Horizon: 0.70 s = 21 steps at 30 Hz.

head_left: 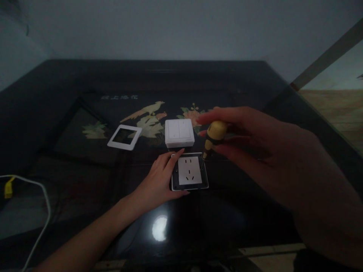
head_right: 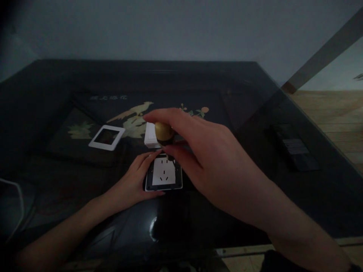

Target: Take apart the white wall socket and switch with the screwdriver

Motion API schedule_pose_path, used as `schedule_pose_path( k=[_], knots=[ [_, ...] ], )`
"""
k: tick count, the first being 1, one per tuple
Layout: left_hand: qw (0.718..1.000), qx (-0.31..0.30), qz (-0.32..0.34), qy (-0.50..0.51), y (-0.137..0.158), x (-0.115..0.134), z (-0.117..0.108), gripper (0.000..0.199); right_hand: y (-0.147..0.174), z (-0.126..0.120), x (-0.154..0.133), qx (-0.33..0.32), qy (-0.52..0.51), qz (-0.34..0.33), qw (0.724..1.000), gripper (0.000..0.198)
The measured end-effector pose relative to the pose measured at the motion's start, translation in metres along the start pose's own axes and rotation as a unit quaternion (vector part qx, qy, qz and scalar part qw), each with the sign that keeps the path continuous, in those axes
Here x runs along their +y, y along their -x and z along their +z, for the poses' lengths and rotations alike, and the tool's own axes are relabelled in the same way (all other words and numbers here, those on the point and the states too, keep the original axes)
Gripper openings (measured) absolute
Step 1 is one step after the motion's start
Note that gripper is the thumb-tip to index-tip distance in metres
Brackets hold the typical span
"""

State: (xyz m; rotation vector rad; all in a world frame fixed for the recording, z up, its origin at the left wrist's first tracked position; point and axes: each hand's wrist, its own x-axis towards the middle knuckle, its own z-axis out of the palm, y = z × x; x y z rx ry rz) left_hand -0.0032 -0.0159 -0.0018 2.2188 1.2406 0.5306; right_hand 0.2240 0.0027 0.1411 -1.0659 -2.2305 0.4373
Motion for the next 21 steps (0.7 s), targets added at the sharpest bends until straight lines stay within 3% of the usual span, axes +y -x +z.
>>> schedule_pose_path(
  k=[5,7,10,13,17,21],
  knots=[
    [0.999,-0.004,0.013,0.043,-0.001,-0.004,-0.004,0.124,-0.003,0.004,0.006,-0.042,-0.058,-0.035,0.997,0.046],
    [0.998,-0.008,0.01,0.061,-0.001,-0.004,-0.008,0.121,-0.003,0.006,0.006,-0.029,-0.076,-0.036,0.996,0.05],
    [0.996,0.007,0.006,0.085,-0.001,-0.001,-0.015,0.099,-0.001,0.005,0.003,0.044,-0.107,0.0,0.993,0.052],
    [0.99,0.079,0.009,0.118,-0.002,0.004,-0.023,0.062,0.0,0.002,0.0,0.07,-0.158,0.026,0.985,0.048],
    [0.956,0.194,0.021,0.22,-0.001,0.012,-0.033,0.027,-0.002,0.015,-0.001,-0.024,-0.22,0.0,0.975,0.043],
    [0.901,0.205,0.061,0.378,0.004,0.022,-0.039,0.032,0.0,0.044,-0.001,-0.091,-0.236,-0.02,0.967,0.046]
  ],
)
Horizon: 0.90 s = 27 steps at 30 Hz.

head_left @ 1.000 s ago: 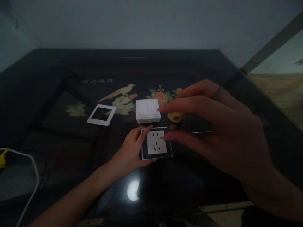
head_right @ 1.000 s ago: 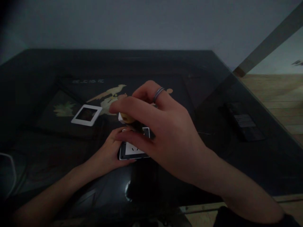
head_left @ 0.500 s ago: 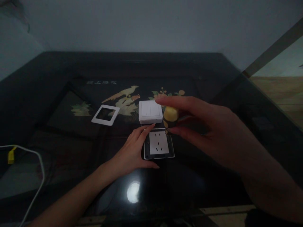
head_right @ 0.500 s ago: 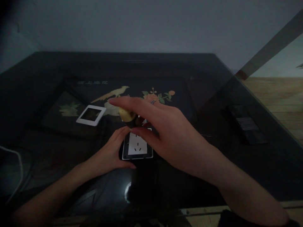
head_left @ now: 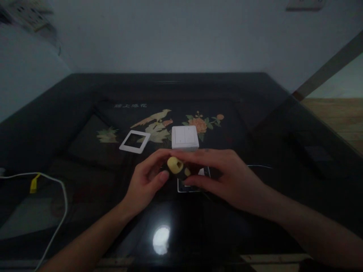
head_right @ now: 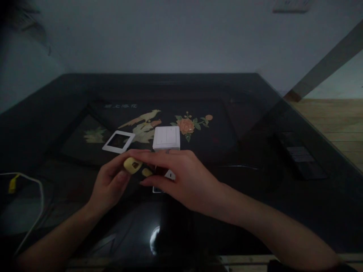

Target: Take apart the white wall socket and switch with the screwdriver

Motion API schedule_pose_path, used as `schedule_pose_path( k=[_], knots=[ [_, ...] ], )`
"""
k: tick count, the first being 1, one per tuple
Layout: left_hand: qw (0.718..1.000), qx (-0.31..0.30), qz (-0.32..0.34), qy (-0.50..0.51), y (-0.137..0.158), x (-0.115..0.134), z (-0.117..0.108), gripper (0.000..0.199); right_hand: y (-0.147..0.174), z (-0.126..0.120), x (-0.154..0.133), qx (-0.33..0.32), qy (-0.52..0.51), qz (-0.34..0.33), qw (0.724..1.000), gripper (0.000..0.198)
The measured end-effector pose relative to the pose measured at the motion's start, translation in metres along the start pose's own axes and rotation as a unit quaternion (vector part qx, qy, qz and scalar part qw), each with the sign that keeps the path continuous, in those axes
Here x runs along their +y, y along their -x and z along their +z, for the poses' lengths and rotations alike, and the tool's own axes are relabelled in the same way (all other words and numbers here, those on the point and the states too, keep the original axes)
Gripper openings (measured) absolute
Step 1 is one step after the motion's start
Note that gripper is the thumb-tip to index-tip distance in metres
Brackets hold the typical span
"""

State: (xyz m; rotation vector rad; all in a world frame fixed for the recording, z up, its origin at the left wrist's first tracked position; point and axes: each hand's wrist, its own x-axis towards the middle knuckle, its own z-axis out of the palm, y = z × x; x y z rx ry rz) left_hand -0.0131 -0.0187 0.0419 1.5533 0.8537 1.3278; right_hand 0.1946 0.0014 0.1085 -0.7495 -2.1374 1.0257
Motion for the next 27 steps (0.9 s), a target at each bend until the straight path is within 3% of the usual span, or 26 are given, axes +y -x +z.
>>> schedule_pose_path(
  k=[3,8,11,14,18,21,27],
  knots=[
    [0.999,0.002,-0.006,0.048,0.003,0.005,0.003,0.033,0.0,0.018,0.007,0.0,-0.036,0.015,0.999,0.052],
    [0.993,0.075,-0.013,0.093,0.003,0.012,0.006,0.017,0.004,0.024,0.014,0.046,-0.096,0.013,0.994,0.049],
    [0.977,0.121,0.024,0.177,-0.006,0.02,0.001,0.02,0.017,0.014,0.028,0.087,-0.035,0.02,0.995,0.04],
    [0.961,0.183,0.055,0.198,-0.016,0.026,-0.008,0.02,0.04,0.006,0.05,0.094,0.067,0.063,0.991,0.036],
    [0.956,0.24,0.079,0.148,-0.023,0.026,-0.017,0.022,0.064,0.007,0.071,0.031,0.107,0.13,0.985,0.066],
    [0.962,0.236,0.077,0.118,-0.024,0.022,-0.019,0.023,0.068,0.012,0.077,-0.013,0.095,0.157,0.983,0.081],
    [0.974,0.198,0.053,0.092,-0.022,0.019,-0.014,0.02,0.066,0.014,0.078,-0.035,0.073,0.173,0.982,0.076]
  ],
)
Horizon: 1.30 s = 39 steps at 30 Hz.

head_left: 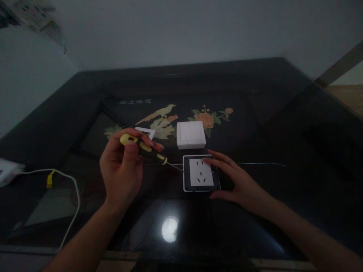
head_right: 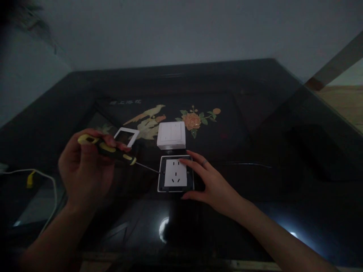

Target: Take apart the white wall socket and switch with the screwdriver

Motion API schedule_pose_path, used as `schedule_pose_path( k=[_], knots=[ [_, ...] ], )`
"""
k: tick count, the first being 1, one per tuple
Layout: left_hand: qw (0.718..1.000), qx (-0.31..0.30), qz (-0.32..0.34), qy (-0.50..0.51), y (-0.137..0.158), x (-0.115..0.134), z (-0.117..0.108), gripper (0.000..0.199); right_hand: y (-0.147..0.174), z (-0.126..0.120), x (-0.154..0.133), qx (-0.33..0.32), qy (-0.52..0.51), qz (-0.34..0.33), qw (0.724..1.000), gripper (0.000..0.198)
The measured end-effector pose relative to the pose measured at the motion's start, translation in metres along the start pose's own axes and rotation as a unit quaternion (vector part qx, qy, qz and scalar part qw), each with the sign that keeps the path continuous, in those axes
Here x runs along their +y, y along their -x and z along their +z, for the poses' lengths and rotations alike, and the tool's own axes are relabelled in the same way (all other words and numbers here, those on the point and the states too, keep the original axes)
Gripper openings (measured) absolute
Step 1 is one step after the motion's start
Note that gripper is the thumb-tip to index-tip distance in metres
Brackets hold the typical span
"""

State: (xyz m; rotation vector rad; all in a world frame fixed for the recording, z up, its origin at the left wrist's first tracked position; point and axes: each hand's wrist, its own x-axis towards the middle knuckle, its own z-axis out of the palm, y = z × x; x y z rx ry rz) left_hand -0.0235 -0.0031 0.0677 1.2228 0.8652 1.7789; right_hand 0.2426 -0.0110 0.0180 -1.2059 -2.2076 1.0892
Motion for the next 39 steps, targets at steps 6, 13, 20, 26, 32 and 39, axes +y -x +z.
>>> schedule_pose_path(
  k=[6,13,20,26,32,39],
  knots=[
    [1.0,-0.009,0.008,-0.014,0.003,-0.001,0.002,0.019,0.002,0.001,0.003,0.007,0.003,-0.005,1.0,0.074],
    [0.999,-0.006,0.018,-0.028,0.003,0.0,0.002,0.019,0.002,0.001,0.003,0.005,0.004,-0.013,1.0,0.072],
    [0.993,-0.029,0.065,-0.099,0.008,0.001,0.005,0.018,0.002,0.001,0.003,0.008,0.005,-0.02,1.0,0.073],
    [0.968,-0.161,0.07,-0.18,0.002,0.023,0.016,0.021,0.001,0.002,0.004,0.007,0.01,-0.03,0.999,0.072],
    [0.908,-0.343,-0.077,-0.228,-0.029,0.056,0.033,0.047,0.001,0.003,0.006,0.012,0.011,-0.04,0.999,0.074],
    [0.879,-0.358,0.08,-0.304,-0.031,0.047,0.028,0.035,0.001,0.002,0.005,0.007,0.018,-0.041,0.999,0.076]
  ],
)
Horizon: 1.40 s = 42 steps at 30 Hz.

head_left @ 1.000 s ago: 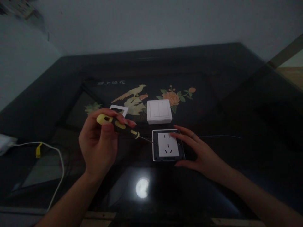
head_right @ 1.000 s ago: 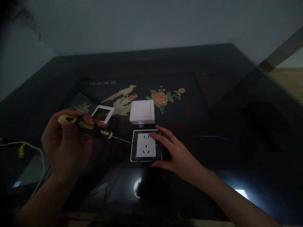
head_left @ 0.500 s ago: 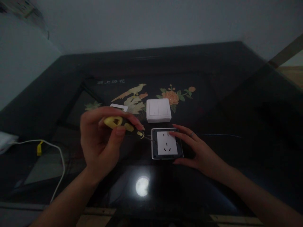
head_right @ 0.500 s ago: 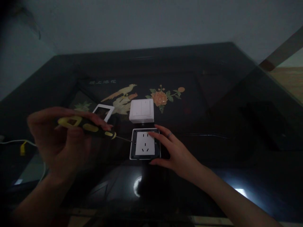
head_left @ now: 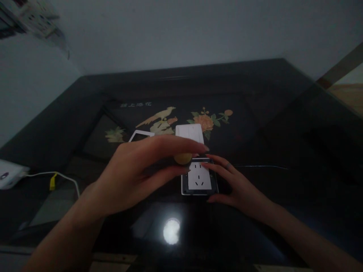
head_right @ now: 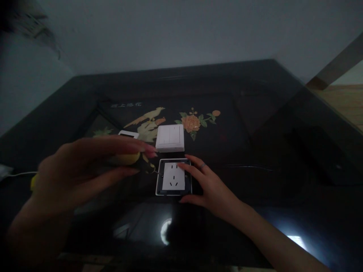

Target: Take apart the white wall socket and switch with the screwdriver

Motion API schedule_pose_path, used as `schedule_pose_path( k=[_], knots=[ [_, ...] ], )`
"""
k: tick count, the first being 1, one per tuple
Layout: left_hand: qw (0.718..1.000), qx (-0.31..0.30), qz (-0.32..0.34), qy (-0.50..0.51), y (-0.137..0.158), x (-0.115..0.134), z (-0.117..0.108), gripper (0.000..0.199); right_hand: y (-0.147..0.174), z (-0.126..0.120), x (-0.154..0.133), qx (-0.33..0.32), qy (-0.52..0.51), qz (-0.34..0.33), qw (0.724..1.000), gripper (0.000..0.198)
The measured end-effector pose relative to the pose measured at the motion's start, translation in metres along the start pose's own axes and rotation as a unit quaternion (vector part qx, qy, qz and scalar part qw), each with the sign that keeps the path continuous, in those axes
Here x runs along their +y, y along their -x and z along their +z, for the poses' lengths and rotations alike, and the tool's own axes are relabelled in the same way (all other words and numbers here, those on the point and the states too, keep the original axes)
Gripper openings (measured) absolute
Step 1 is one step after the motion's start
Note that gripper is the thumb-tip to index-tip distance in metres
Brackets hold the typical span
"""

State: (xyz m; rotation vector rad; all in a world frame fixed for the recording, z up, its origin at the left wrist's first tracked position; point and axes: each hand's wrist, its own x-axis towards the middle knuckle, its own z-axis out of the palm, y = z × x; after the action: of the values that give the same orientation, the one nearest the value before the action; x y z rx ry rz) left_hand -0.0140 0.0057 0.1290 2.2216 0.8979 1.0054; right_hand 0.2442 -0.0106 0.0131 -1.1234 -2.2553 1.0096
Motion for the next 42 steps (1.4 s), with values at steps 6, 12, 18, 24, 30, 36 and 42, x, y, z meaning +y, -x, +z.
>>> schedule_pose_path(
  k=[6,12,18,24,30,36,42],
  knots=[
    [0.987,0.092,0.078,-0.102,0.005,-0.016,0.013,0.03,0.001,0.0,0.001,0.001,-0.008,-0.002,1.0,0.073],
    [0.999,0.048,-0.017,-0.019,0.006,0.003,0.006,0.037,0.001,0.0,0.002,-0.004,-0.008,0.003,1.0,0.073],
    [0.991,0.123,0.007,0.06,0.01,-0.009,0.018,0.044,0.003,0.0,0.003,-0.002,0.004,-0.003,1.0,0.073],
    [0.994,0.095,0.012,-0.046,0.005,-0.01,0.012,0.039,0.004,0.002,0.006,0.0,0.01,-0.011,1.0,0.074],
    [0.993,0.114,-0.009,0.021,0.009,-0.014,0.012,0.046,0.003,0.001,0.006,-0.003,0.003,-0.01,1.0,0.074],
    [0.994,0.109,0.024,-0.007,0.006,-0.017,0.015,0.041,0.003,0.0,0.006,0.002,0.003,-0.01,1.0,0.074],
    [0.997,0.072,-0.015,0.026,0.008,-0.006,0.009,0.046,0.003,0.0,0.006,0.003,0.003,-0.017,1.0,0.074]
  ],
)
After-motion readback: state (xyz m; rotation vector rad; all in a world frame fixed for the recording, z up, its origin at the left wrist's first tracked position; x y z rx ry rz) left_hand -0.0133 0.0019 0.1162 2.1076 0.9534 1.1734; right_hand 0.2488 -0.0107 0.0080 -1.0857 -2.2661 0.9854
